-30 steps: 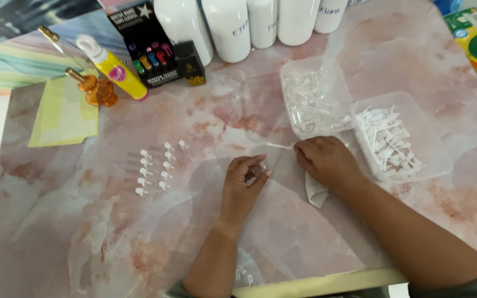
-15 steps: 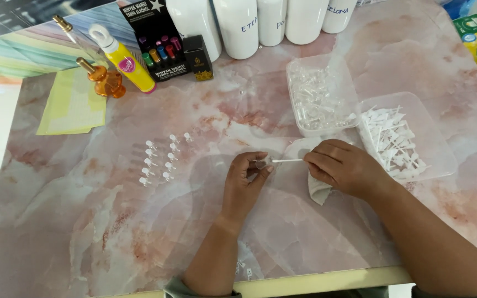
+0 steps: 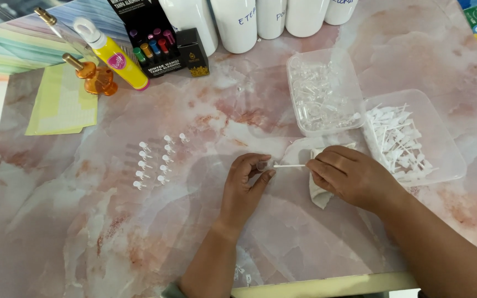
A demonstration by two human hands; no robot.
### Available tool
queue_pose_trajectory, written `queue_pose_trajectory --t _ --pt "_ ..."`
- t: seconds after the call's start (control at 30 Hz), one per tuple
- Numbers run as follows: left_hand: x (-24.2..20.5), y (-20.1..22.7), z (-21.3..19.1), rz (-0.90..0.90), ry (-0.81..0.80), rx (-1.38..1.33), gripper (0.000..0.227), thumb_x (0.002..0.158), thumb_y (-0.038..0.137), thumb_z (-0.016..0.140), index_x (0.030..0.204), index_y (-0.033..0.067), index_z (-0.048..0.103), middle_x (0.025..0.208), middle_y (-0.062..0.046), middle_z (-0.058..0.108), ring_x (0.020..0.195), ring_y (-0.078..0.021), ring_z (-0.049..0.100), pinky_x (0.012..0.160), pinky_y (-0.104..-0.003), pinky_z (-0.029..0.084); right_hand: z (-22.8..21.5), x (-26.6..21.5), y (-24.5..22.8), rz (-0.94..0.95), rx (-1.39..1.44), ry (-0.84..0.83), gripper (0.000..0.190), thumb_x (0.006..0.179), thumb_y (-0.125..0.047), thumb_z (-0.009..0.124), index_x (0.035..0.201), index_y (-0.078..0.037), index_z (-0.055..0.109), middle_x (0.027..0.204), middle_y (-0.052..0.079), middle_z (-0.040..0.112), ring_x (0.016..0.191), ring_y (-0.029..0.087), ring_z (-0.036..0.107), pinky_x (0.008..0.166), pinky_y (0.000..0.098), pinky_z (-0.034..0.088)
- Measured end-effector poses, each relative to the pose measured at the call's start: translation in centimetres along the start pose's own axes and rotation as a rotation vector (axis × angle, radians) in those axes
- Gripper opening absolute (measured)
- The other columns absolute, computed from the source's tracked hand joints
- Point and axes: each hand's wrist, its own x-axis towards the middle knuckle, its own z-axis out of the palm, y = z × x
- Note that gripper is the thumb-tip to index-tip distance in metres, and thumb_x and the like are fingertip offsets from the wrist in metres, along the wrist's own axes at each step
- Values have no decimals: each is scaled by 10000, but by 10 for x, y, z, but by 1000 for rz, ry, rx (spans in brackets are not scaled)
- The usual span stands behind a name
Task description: Manually assembling perfume sprayers by inserting thin plastic tubes into sprayer heads.
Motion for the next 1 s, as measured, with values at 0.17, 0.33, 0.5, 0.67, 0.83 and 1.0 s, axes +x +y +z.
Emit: queue_pose_trajectory --t 0.17,0.33,0.5,0.67,0.83,1.0 --pt "0 -2 1 42 0 44 258 940 105 741 1192 58 708 1069 -135 611 1012 -228 685 945 -395 601 -3 1 -1 30 31 -8 117 955 -106 711 1017 -8 701 872 75 597 815 218 671 844 344 629" --pt "-1 1 -1 33 -15 34 259 942 110 735 1194 55 707 1079 -133 619 1015 -212 676 957 -393 598 -4 2 -1 41 32 -28 115 950 -112 720 1002 -12 695 870 77 600 818 222 678 837 345 630" --pt "-2 -2 5 144 -136 54 258 930 89 750 1187 86 722 1076 -113 652 1010 -208 688 909 -342 612 1 5 -13 117 231 16 164 917 -23 722 1078 3 737 930 88 659 866 224 703 849 356 634" --pt "-6 -6 7 121 -144 -6 260 906 117 788 1158 76 740 1045 -101 683 969 -164 692 885 -318 620 35 -20 -30 647 773 166 222 837 30 783 1058 28 776 931 94 743 864 166 735 818 324 635" --pt "-8 -5 8 169 -127 -41 280 888 103 805 1157 63 737 1012 -101 694 941 -169 697 849 -314 628 38 -15 -37 1074 1154 256 193 812 55 794 1003 82 778 834 140 755 765 149 700 692 305 605" --pt "-3 -5 8 239 -90 13 292 854 48 824 1134 58 740 1003 -93 701 931 -153 686 834 -298 632 29 -10 -30 507 585 283 210 770 60 832 972 31 783 889 105 732 775 245 718 698 358 616"
